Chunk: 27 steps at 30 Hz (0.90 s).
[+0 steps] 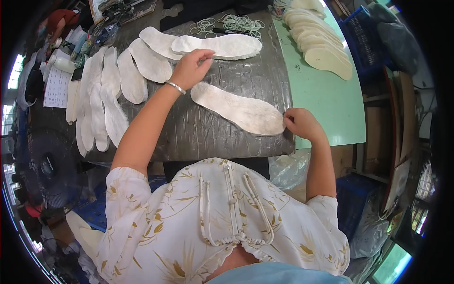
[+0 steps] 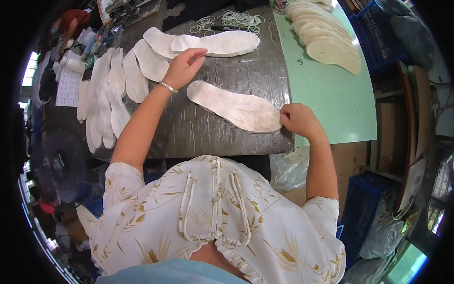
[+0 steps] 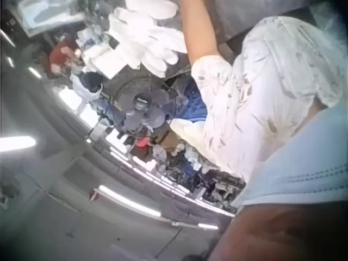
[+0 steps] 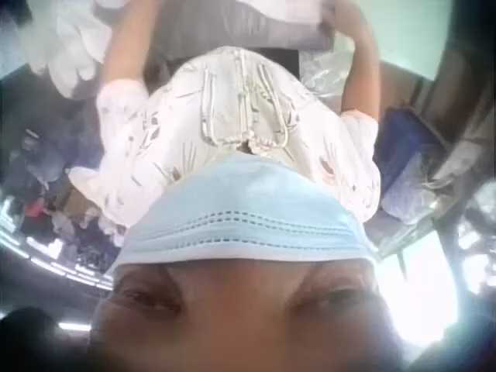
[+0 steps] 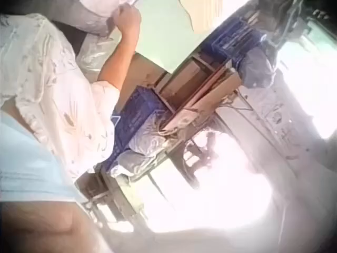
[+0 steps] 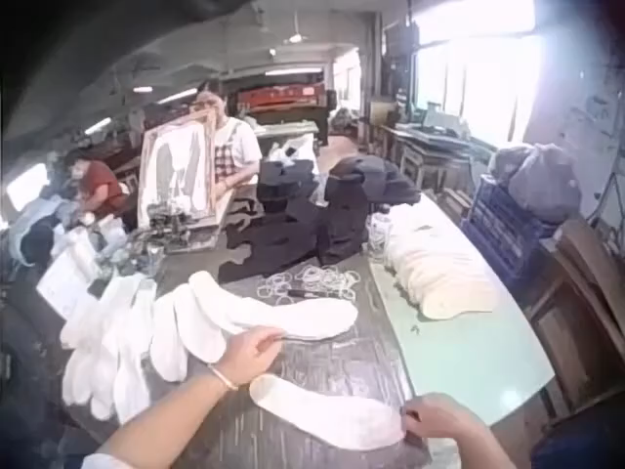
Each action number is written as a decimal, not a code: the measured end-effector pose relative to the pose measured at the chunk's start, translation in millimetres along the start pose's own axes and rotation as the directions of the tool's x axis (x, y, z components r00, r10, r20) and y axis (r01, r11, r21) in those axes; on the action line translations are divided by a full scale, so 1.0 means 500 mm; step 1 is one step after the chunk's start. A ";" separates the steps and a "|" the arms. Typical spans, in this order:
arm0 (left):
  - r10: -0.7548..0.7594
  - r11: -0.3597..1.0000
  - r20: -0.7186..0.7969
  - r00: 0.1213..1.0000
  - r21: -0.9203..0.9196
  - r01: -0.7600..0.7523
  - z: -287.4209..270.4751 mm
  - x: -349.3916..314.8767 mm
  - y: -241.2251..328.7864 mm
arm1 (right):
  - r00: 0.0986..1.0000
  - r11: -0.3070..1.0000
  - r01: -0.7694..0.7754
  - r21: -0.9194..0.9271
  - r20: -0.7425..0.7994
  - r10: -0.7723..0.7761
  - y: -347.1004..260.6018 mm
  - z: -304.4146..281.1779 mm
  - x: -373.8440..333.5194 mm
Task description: Manually aligning and stacking layers of shoe insoles, including a foam/fabric top and a stiff base.
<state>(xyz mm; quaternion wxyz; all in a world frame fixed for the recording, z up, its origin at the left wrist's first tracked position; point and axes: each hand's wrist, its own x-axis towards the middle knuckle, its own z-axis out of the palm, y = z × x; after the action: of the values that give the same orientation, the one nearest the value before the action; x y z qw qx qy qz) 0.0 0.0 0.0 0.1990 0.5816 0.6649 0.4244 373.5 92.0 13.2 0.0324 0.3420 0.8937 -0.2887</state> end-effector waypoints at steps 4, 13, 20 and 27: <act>-0.017 0.990 0.074 0.997 0.141 0.007 0.014 -0.125 -0.001 | 0.997 0.997 0.015 -0.077 -0.080 -0.021 0.015 -0.011 -0.004; -0.410 0.877 -0.311 0.857 0.124 0.465 -0.096 -0.349 -0.023 | 0.978 0.971 0.205 -0.122 -0.010 -0.207 -0.112 0.068 0.063; -0.357 0.885 -0.723 0.591 -0.060 0.461 -0.192 -0.616 0.046 | 0.998 0.995 0.020 -0.098 -0.053 -0.025 -0.060 -0.016 0.051; -0.044 0.639 -0.877 0.479 0.344 0.688 -0.264 -0.800 0.225 | 0.971 0.976 0.217 0.035 -0.109 -0.212 -0.072 -0.068 0.109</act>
<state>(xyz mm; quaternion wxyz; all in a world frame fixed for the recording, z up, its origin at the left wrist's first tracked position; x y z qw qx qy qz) 65.7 -425.1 71.6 -0.2529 0.1782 0.8976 0.3140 313.9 120.9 45.5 -0.0540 0.2587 0.9189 -0.2927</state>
